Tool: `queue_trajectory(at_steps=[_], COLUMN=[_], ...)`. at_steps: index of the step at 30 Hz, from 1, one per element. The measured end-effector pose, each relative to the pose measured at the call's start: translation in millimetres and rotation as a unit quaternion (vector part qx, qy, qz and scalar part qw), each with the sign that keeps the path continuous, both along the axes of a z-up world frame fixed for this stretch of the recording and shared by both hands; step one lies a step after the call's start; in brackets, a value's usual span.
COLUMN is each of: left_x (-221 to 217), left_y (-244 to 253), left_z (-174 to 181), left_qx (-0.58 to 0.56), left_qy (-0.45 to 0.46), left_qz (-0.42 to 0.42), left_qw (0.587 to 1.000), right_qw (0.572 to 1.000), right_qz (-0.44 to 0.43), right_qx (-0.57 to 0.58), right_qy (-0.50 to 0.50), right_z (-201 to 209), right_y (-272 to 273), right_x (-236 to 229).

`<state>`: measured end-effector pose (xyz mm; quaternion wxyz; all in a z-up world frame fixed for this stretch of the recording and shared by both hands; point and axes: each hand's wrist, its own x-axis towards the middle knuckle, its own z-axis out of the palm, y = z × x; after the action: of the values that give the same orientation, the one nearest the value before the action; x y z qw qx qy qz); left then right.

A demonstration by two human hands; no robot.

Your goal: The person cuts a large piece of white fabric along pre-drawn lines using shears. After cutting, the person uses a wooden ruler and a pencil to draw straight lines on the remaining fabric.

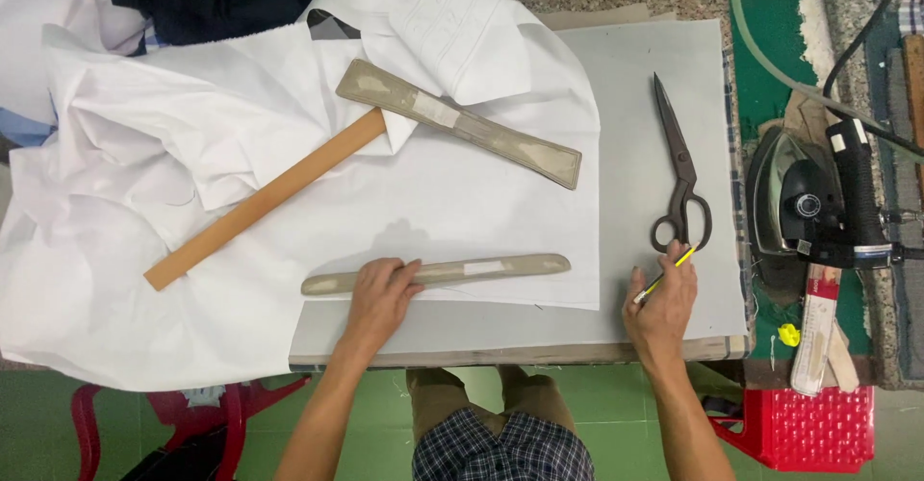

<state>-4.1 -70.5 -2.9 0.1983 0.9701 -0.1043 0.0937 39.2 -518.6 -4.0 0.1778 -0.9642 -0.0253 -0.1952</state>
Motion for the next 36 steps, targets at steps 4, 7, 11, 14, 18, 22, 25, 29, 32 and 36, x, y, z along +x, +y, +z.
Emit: queue_trajectory(at_steps=[4, 7, 11, 14, 18, 22, 25, 29, 32, 36], left_x=[16, 21, 14, -11, -21, -11, 8, 0, -6, -18], left_y=[-19, -21, -38, -55, -55, -57, -43, 73, 133, 114], left_z=[-13, -25, 26, 27, 30, 30, 66, -2, 53, 34], left_qx=[0.042, 0.067, 0.039, 0.002, 0.049, 0.101, 0.138, 0.032, 0.121, 0.131], left_qy=[0.01, 0.015, 0.021, 0.024, 0.029, 0.099, 0.235, 0.13, 0.296, 0.267], left_qz=[-0.059, -0.052, 0.006, 0.029, 0.06, 0.006, -0.05, 0.149, 0.28, 0.281], left_qw=[0.997, 0.996, 0.999, 0.999, 0.997, 0.99, 0.961, 0.98, 0.905, 0.913], right_qw=[0.995, 0.988, 0.974, 0.971, 0.972, 0.962, 0.95, 0.949, 0.948, 0.97], right_qz=[0.092, 0.149, 0.224, 0.239, 0.235, 0.27, 0.299, 0.301, 0.296, 0.231], right_qx=[0.038, 0.035, 0.012, -0.003, -0.002, 0.004, -0.01, -0.038, -0.037, -0.048], right_qy=[-0.024, 0.021, 0.033, 0.02, 0.021, 0.042, 0.084, 0.082, 0.11, 0.061], right_z=[3, -7, -6, -15, -16, -12, -12, -17, -22, -20], right_y=[20, 40, 72, 84, 89, 92, 91, 88, 87, 95], right_x=[-4, -10, -7, -4, -2, 0, 0, 0, 1, 0])
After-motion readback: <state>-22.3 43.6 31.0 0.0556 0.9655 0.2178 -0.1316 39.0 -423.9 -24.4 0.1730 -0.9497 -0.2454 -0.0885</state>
